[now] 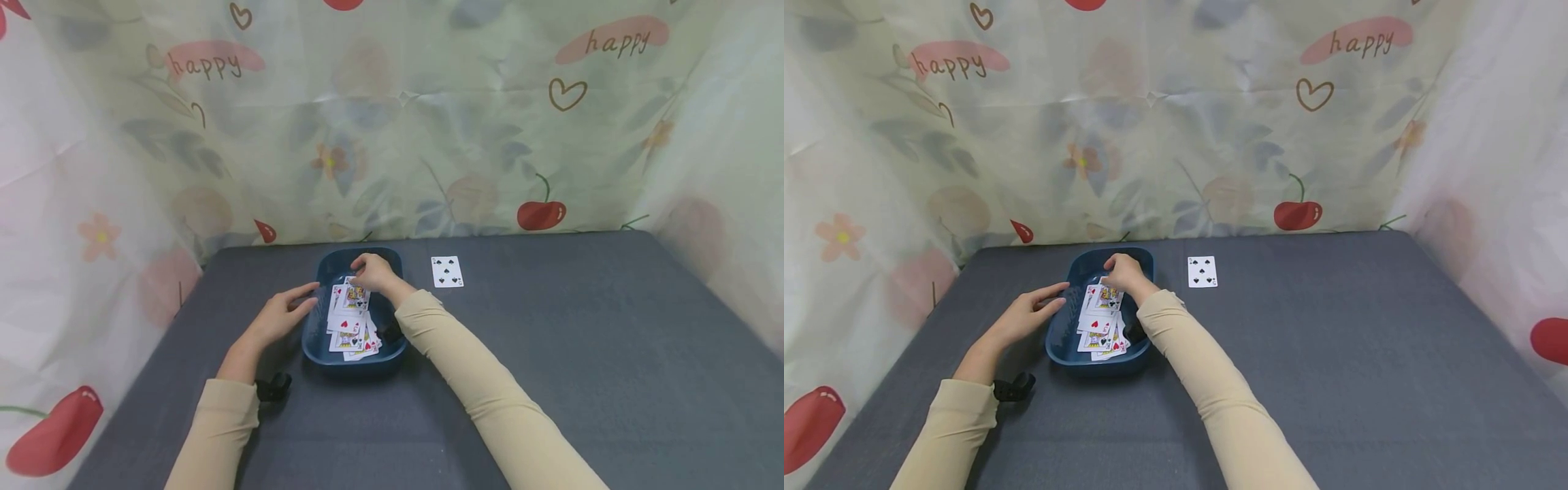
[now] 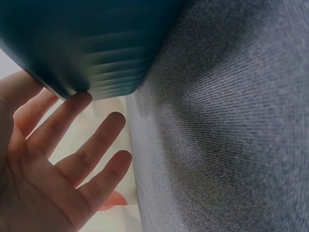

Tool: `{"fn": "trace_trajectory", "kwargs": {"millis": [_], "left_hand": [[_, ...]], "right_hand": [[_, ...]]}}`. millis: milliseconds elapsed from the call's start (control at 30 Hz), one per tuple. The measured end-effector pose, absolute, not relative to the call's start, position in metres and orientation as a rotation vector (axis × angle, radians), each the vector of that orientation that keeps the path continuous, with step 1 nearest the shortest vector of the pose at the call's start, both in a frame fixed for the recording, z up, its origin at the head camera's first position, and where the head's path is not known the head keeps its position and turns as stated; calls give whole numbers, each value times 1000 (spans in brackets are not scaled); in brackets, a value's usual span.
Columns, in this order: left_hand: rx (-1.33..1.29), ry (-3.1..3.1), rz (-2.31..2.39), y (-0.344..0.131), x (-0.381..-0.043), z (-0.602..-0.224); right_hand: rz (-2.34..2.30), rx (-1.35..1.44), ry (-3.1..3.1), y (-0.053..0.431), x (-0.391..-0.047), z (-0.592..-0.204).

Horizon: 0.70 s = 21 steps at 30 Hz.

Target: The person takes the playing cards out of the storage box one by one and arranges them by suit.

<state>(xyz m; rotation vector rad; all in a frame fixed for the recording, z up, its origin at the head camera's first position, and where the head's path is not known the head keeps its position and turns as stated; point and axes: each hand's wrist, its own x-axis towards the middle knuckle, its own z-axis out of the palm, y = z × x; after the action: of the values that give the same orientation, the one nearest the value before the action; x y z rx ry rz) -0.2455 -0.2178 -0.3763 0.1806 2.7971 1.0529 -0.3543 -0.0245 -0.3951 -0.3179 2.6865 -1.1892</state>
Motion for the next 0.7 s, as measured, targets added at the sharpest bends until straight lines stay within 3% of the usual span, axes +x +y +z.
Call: {"fn": "trace_trajectory", "kwargs": {"millis": [233,700], "left_hand": [[185,2796,1053,-218,-245,-375],[182,2796,1057,-217,-245,-375]], "right_hand": [[-1126,-299,2682,-25,-334,-378],[-815,-407,2722,-23,-332,-382]]}}
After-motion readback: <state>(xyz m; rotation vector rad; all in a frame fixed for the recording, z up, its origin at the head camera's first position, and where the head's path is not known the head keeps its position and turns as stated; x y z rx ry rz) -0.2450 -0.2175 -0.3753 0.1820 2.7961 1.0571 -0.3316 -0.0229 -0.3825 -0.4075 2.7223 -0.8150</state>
